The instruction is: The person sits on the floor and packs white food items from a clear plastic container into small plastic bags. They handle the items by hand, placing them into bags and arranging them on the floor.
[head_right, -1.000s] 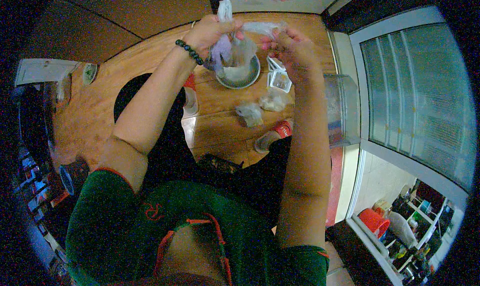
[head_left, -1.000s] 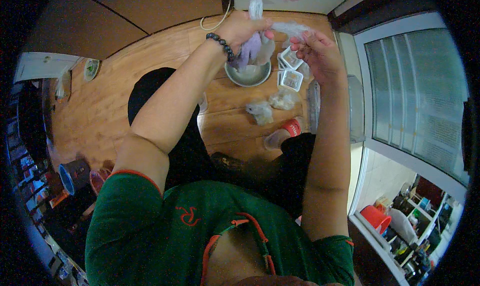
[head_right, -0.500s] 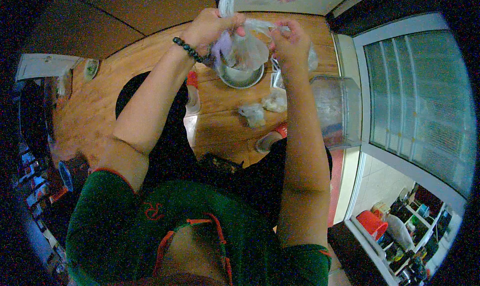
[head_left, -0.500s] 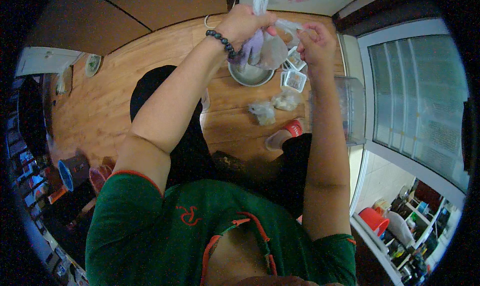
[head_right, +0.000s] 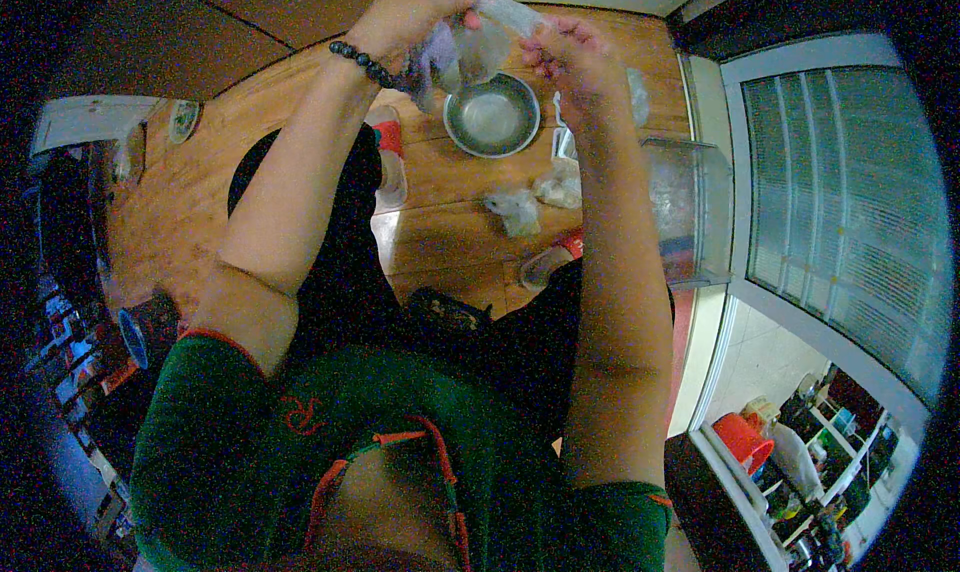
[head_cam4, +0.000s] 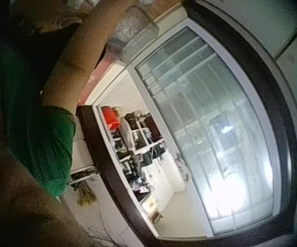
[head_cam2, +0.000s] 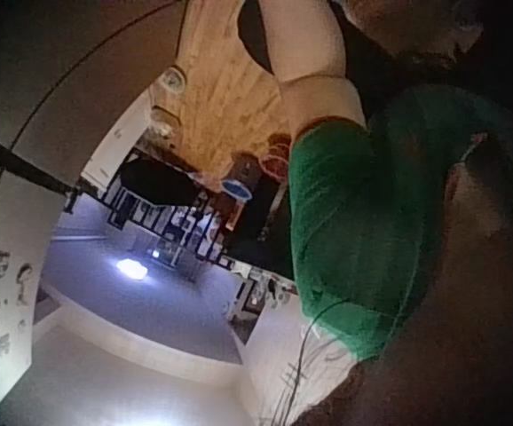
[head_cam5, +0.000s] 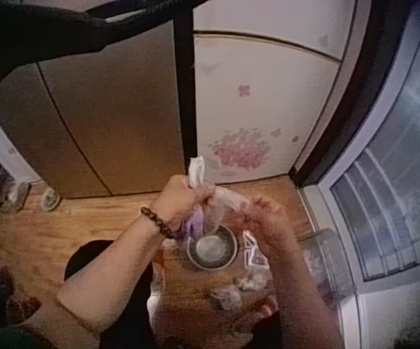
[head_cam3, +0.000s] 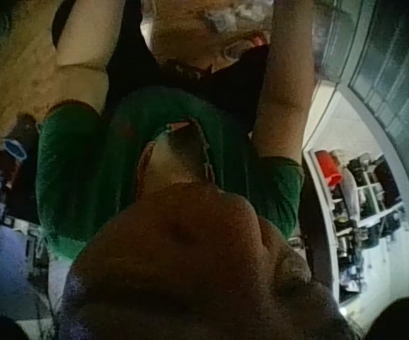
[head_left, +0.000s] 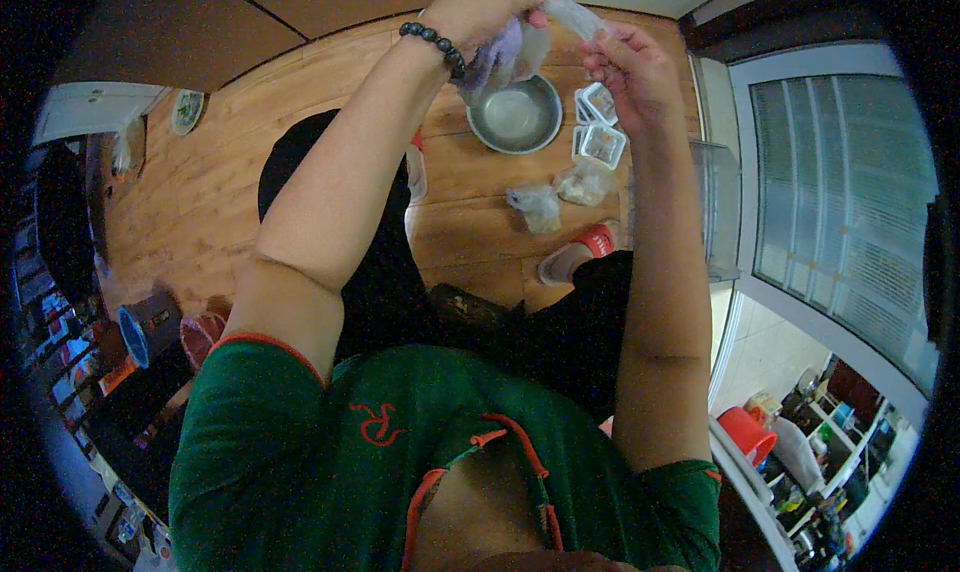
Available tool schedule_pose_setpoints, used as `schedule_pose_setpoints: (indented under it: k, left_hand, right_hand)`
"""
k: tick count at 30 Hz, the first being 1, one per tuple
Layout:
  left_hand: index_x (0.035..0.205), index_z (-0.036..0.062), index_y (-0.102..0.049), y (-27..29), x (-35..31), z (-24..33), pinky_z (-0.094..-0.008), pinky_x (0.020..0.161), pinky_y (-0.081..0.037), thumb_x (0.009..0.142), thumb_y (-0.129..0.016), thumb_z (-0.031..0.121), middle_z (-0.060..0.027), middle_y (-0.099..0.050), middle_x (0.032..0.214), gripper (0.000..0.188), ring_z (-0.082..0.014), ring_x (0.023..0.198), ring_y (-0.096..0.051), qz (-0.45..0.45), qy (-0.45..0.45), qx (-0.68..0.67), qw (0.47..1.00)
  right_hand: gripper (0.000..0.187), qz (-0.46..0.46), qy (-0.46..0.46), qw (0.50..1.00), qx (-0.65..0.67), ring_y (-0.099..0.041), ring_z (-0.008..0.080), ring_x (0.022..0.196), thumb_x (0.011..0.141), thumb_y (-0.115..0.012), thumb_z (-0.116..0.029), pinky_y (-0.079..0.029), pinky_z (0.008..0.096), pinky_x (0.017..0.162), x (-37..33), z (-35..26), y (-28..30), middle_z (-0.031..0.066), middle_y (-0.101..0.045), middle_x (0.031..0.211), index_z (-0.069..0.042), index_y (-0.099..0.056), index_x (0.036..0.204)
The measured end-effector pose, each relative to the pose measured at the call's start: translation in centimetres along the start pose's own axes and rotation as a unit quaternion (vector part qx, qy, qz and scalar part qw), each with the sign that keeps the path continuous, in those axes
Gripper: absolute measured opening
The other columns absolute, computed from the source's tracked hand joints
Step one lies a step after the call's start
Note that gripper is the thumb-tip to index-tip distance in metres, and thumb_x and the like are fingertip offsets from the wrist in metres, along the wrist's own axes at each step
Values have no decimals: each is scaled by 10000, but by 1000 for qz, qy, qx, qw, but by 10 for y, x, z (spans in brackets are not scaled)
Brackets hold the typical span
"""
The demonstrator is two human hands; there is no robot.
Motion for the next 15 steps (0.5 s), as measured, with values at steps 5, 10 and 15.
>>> schedule_pose_setpoints:
  k: [5,10,15]
  left_hand:
    - [611,7,-591,5,-1,3,-235,413,-320,792,-558,162,-9,-531,535,241,-83,444,-419,3,27,78,997]
    - [611,10,-589,2,-3,0,-240,408,-313,793,-548,162,-15,-532,531,241,-87,438,-417,0,16,60,998]
    - [752,60,-596,9,11,-25,-234,537,-392,777,-594,250,-9,-595,669,192,-85,589,-499,-15,-2,36,999]
  right_hand:
    - [141,78,5,992,-100,-469,95,442,743,-615,-155,-358,208,398,-4,-1,-4,35,-548,580,-45,-534,777]
    - [148,74,13,989,-127,-511,110,486,765,-596,-173,-388,228,418,-7,-4,-6,49,-561,606,-39,-534,770]
    - [127,-43,-15,998,54,-561,152,634,807,-529,-119,-443,249,543,-8,-10,-9,111,-583,758,-1,-522,852]
Point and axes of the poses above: each hand's wrist, its own x-axis towards the middle knuckle, its own y-axis out of the back of the hand, z = x × y, the point moved 1 cm from there along x, towards the middle knuckle
